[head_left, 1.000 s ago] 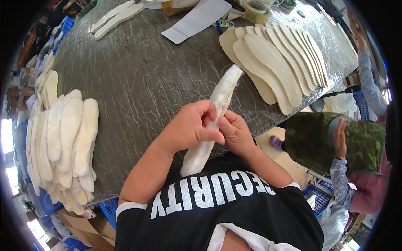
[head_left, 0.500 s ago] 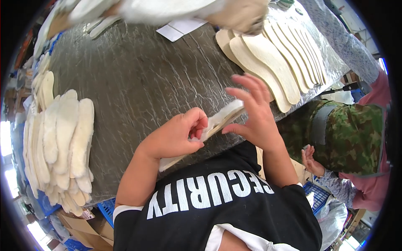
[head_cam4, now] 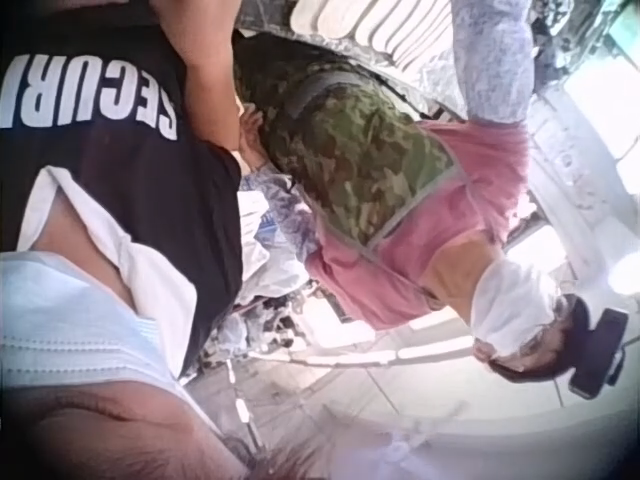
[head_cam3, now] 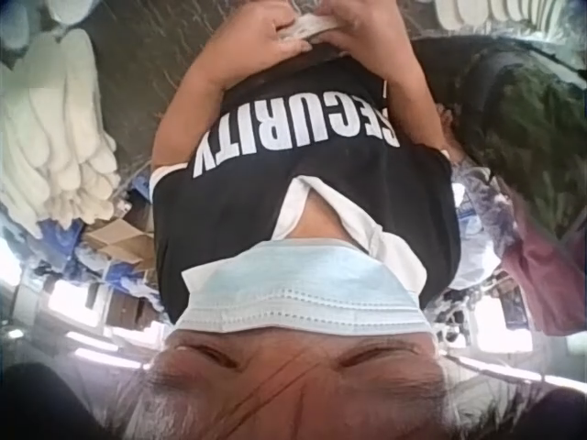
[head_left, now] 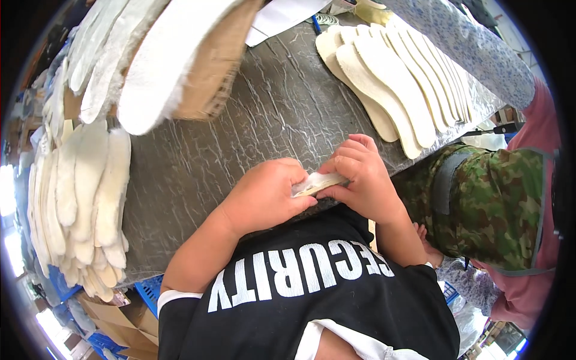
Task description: Assembling shoe insoles by aligning and pressing a fur lining onto the base.
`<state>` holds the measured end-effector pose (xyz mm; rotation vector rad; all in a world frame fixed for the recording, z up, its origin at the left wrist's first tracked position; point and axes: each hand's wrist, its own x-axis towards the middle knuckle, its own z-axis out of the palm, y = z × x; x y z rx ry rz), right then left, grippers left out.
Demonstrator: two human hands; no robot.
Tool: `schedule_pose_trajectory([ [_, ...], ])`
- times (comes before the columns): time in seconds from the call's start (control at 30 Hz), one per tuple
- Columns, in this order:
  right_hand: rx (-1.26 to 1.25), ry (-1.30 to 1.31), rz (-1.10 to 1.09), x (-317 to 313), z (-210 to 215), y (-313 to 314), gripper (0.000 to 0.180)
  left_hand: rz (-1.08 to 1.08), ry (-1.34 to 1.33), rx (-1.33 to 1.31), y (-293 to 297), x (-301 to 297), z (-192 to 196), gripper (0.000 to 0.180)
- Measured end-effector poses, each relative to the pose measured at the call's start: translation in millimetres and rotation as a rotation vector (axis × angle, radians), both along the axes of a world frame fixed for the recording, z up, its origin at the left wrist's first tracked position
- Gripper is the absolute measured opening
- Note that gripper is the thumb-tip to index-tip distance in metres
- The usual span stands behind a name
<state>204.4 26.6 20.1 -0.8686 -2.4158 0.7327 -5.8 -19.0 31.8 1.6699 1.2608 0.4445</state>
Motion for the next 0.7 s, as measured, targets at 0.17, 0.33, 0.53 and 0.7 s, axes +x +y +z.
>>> schedule_pose_trajectory([
  [0.17, -0.012, 0.032, 0.005, 3, 1, -13, 0.029, 0.031, -0.076, -0.007, -11, 4, -3, 0.018],
  [0.33, -0.03, 0.002, 0.025, 2, 6, -22, 0.028, 0.103, -0.141, 0.022, -26, 11, -8, 0.012],
  [0.53, -0.049, 0.004, 0.065, 0, 12, -26, 0.022, 0.043, -0.091, -0.004, -25, 6, 1, 0.021],
  [0.7, -0.058, 0.018, 0.017, 4, 12, -35, 0.019, 0.019, -0.008, 0.077, -35, -9, 2, 0.027],
])
